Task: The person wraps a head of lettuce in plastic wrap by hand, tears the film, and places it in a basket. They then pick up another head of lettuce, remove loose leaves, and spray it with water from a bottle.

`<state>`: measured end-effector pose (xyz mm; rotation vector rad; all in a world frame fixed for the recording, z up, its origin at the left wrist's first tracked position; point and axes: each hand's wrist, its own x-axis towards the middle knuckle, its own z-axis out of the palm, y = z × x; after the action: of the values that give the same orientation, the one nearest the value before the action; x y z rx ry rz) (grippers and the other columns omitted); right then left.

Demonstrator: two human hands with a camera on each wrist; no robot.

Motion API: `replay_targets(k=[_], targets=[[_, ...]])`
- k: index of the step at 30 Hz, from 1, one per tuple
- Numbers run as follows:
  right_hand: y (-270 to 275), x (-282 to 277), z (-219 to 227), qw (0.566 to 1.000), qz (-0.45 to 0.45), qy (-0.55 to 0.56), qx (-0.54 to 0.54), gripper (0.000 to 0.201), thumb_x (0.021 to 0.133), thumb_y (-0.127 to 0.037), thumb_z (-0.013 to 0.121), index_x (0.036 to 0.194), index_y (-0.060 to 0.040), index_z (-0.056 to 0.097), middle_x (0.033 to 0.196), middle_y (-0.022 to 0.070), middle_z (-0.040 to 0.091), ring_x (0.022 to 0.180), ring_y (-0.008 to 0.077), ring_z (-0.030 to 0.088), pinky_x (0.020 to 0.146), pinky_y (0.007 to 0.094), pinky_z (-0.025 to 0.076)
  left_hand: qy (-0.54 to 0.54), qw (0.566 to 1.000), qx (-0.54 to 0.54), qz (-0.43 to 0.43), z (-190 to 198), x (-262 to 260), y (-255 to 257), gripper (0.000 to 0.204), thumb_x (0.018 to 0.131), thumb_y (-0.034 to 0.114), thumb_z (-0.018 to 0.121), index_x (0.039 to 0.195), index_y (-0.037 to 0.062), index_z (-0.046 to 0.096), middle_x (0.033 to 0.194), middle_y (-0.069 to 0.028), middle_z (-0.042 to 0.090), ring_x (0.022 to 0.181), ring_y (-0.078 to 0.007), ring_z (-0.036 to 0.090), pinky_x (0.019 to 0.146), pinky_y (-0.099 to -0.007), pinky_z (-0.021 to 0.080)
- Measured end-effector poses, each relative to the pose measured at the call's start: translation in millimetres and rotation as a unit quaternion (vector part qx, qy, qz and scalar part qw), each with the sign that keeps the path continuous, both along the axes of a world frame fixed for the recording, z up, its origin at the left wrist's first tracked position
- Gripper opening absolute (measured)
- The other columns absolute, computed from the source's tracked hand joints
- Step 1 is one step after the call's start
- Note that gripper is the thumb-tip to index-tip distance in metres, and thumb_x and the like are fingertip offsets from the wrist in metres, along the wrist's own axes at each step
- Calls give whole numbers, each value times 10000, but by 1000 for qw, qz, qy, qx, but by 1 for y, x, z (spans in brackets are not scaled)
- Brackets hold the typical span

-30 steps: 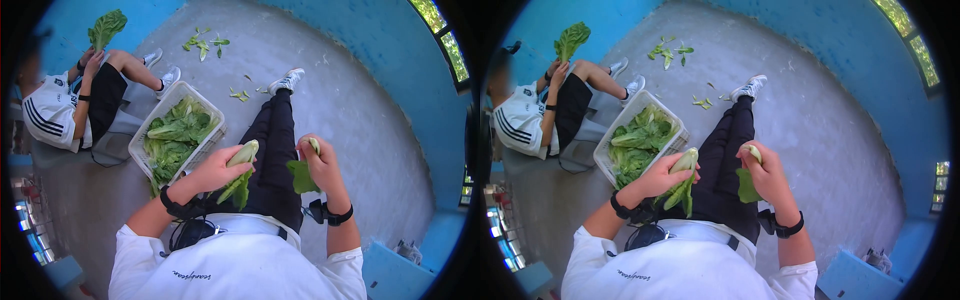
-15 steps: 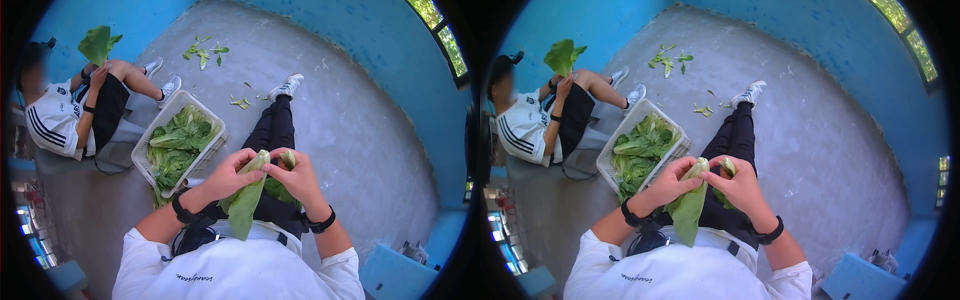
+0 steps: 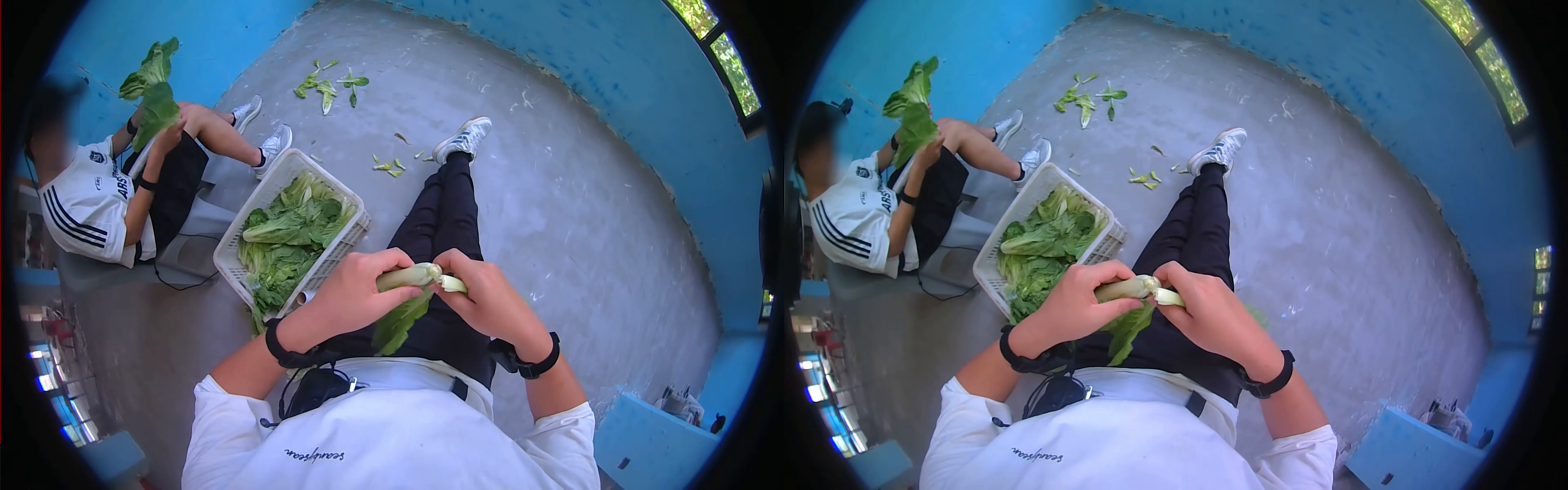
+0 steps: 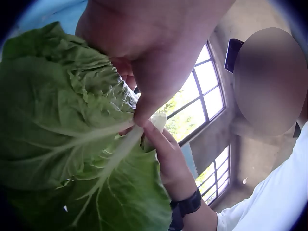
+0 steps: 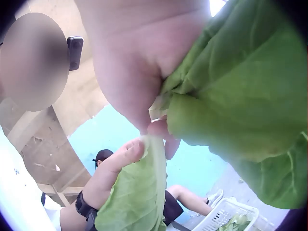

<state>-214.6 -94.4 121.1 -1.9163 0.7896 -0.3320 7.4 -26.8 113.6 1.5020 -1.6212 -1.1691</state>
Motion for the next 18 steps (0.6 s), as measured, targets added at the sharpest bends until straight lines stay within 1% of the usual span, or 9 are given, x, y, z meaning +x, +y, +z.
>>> replay_targets(k=[2, 5, 8, 10, 11, 14, 15, 16, 18], targets=[[-1, -2, 0, 999, 21, 11, -22, 254, 890, -62, 682, 1105, -25, 553, 902, 189, 684, 829, 387, 677, 698, 442, 517, -12, 1000, -10, -8, 1, 1, 1, 247, 824, 153, 808, 995, 16, 694, 809, -105, 696, 681, -203, 669, 651, -300, 511], [-2, -6, -2, 997, 45, 16, -63, 269, 877, -59, 681, 1111, -33, 552, 913, 183, 682, 846, 385, 676, 702, 454, 522, -20, 1000, -17, -16, 4, 3, 2, 244, 820, 156, 807, 996, 25, 698, 806, -126, 698, 683, -253, 681, 650, -320, 516], [-7, -11, 2, 991, 60, 33, -111, 262, 867, -57, 682, 1101, -37, 564, 926, 174, 680, 867, 383, 673, 711, 459, 524, -77, 996, -43, -29, 8, 10, 2, 262, 849, 215, 788, 1029, 51, 691, 828, -155, 705, 735, -345, 690, 657, -393, 521], [-12, -16, 8, 988, 64, 42, -134, 256, 865, -56, 680, 1098, -40, 572, 934, 168, 678, 879, 379, 673, 718, 459, 524, -84, 995, -36, -33, 8, 13, 2, 263, 845, 221, 792, 1025, 56, 693, 826, -156, 702, 740, -354, 682, 657, -397, 519], [-12, -19, 8, 989, 43, 42, -133, 236, 868, -47, 660, 1090, -39, 579, 942, 170, 680, 888, 383, 669, 744, 455, 527, -87, 995, -33, -35, 7, 15, 2, 263, 843, 224, 795, 1022, 59, 695, 825, -157, 701, 742, -359, 678, 658, -399, 518], [-24, -34, 3, 998, -8, 35, -54, 225, 870, -39, 635, 1088, -36, 577, 910, 155, 670, 861, 353, 680, 739, 411, 530, -99, 995, -21, -15, 7, 24, 0, 258, 844, 205, 795, 1028, 51, 699, 825, -151, 697, 743, -327, 688, 674, -367, 518], [-23, -38, 1, 997, -44, -30, 60, 157, 917, -62, 613, 1071, -37, 602, 841, 92, 653, 780, 239, 669, 718, 330, 509, -78, 997, -2, 0, 7, 27, 1, 257, 844, 198, 795, 1030, 49, 701, 833, -140, 699, 750, -293, 689, 685, -354, 517], [-24, -40, -1, 986, -71, -83, 123, 137, 936, -74, 606, 1067, -37, 612, 834, 68, 642, 775, 198, 645, 719, 308, 497, -56, 998, 19, 15, 9, 29, 1, 256, 843, 190, 795, 1033, 46, 703, 842, -130, 701, 757, -258, 691, 696, -340, 516], [-24, -44, -7, 943, -122, -187, 246, 112, 973, -98, 593, 1058, -36, 632, 819, 21, 619, 767, 118, 598, 721, 264, 472, -8, 998, 44, 32, 7, 33, 1, 262, 856, 177, 789, 1060, 36, 707, 862, -96, 705, 772, -192, 679, 723, -316, 513]])
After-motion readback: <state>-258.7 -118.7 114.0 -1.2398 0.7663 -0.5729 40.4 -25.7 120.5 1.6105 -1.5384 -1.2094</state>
